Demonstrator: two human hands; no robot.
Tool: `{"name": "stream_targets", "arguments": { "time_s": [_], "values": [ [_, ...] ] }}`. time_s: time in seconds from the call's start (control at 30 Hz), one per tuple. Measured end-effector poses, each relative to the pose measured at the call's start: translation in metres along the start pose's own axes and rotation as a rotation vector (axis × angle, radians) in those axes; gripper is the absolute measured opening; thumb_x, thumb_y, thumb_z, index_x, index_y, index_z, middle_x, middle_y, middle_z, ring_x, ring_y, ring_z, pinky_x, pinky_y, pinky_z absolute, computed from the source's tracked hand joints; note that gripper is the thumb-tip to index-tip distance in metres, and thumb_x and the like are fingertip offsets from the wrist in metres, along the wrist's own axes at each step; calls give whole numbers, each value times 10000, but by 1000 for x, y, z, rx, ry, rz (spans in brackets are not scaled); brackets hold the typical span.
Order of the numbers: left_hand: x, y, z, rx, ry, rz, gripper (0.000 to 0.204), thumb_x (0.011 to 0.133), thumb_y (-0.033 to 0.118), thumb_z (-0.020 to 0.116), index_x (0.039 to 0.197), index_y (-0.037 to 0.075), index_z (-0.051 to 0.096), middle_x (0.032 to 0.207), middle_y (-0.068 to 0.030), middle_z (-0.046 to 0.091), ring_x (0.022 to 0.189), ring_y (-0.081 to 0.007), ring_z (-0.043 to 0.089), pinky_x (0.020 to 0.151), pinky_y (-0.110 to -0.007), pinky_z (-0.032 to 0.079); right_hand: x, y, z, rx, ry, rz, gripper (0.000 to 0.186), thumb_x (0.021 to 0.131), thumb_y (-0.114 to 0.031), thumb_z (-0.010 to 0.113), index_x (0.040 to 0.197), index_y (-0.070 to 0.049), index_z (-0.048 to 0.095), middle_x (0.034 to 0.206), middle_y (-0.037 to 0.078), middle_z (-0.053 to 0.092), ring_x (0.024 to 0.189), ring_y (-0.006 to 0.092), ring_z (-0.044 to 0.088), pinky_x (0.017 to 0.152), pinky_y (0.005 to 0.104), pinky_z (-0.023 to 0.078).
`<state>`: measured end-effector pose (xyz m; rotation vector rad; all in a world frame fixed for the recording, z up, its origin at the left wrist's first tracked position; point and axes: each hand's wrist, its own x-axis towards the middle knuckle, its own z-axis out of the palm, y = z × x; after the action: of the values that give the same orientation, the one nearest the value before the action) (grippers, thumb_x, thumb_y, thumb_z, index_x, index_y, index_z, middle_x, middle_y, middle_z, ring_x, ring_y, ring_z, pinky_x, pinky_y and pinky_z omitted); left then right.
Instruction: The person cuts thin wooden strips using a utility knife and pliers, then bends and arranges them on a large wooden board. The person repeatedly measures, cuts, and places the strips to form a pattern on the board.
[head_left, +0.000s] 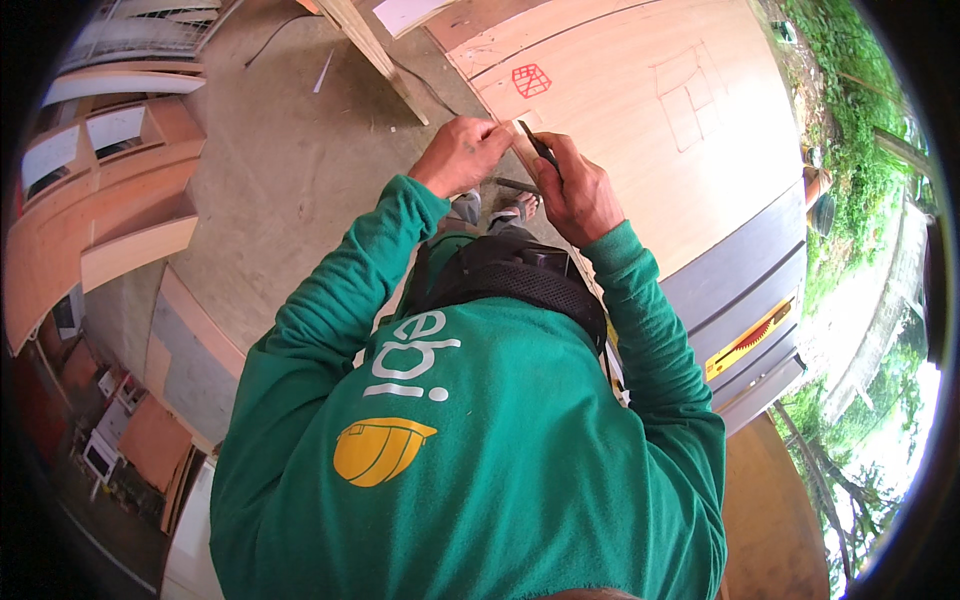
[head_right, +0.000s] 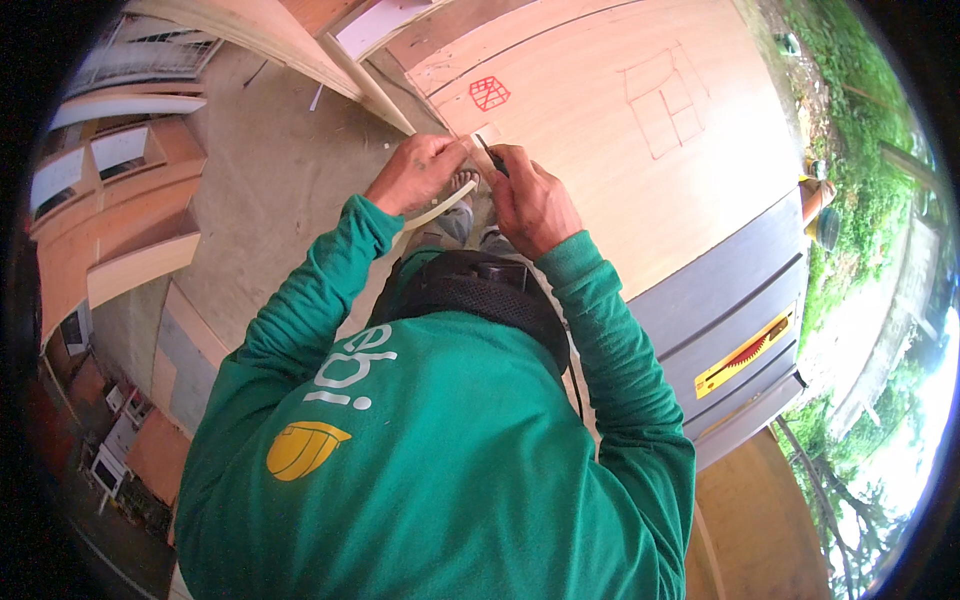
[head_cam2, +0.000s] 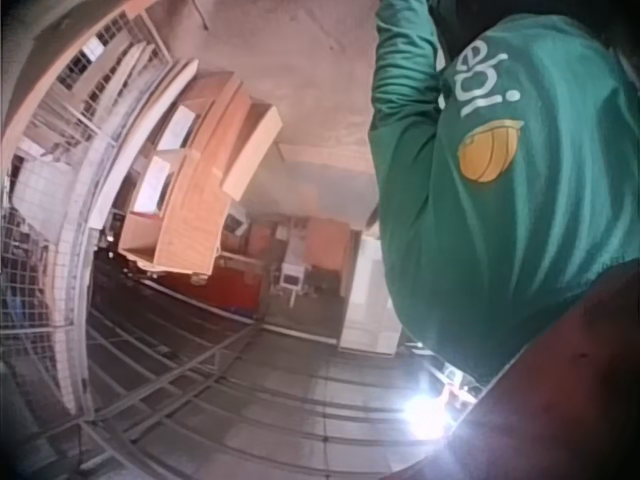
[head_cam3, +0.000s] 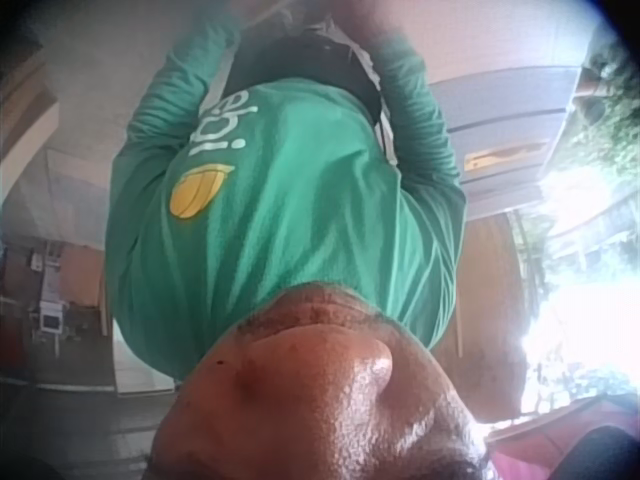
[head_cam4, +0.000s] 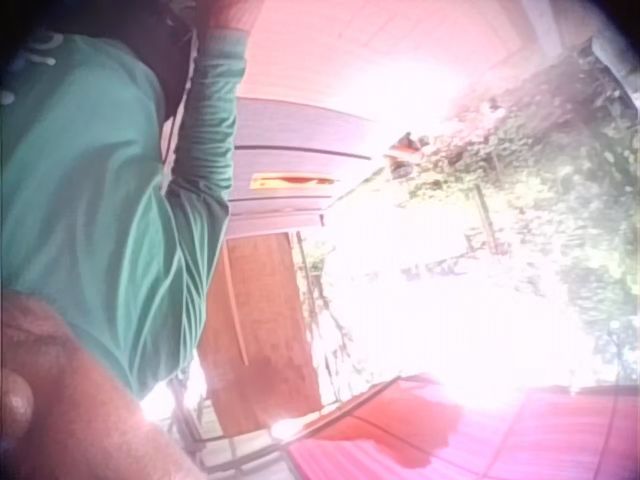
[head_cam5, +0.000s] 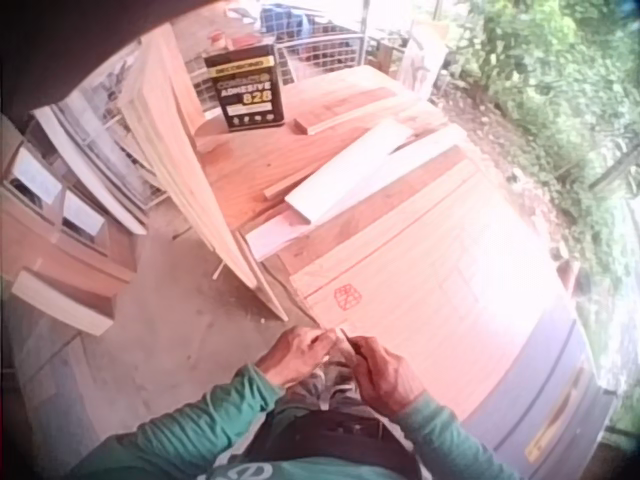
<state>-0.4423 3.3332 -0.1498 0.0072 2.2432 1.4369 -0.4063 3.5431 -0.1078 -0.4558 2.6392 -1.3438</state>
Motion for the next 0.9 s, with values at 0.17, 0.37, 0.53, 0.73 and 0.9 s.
{"name": "stream_targets", "arguments": {
  "time_s": [0.17, 0.37, 0.53, 0.73, 0.9],
  "values": [
    [-1, 3, -1, -27, -16, -8, 471, 1027, 440, 574, 994, -5, 724, 683, -215, 580, 609, -279, 539, 666, -436, 507, 1, 0, 2, -28, -17, -26, 266, 996, -50, 566, 1254, 14, 554, 1038, 257, 703, 932, 463, 697, 801, 531, 574],
    [-2, 2, -1, 12, -1, 24, 468, 1034, 435, 576, 1005, -5, 731, 676, -205, 585, 613, -257, 551, 661, -432, 505, 1, 1, 4, -56, -25, -13, 276, 983, -51, 576, 1252, 7, 548, 1026, 260, 706, 927, 464, 698, 800, 539, 575],
    [-2, 2, 0, -4, -6, 21, 471, 1035, 436, 575, 1005, -7, 732, 676, -201, 590, 616, -256, 556, 664, -431, 507, 1, 6, 8, -78, 0, -36, 261, 982, -60, 585, 1237, -13, 551, 989, 263, 711, 911, 467, 699, 791, 548, 574],
    [-3, 6, -1, 24, -5, -34, 469, 1029, 442, 577, 1008, 2, 739, 683, -202, 602, 623, -273, 579, 670, -436, 513, 2, 3, 7, -62, -10, -24, 232, 988, -76, 591, 1215, -35, 563, 946, 264, 711, 882, 469, 700, 750, 555, 569],
    [-5, 9, -2, 45, -27, -43, 548, 1053, 462, 552, 942, -56, 692, 720, -193, 609, 679, -209, 558, 678, -413, 492, 4, 3, 4, -46, -33, -11, 194, 998, -94, 584, 1183, -44, 563, 866, 275, 696, 818, 490, 688, 703, 569, 546]
  ]
}}
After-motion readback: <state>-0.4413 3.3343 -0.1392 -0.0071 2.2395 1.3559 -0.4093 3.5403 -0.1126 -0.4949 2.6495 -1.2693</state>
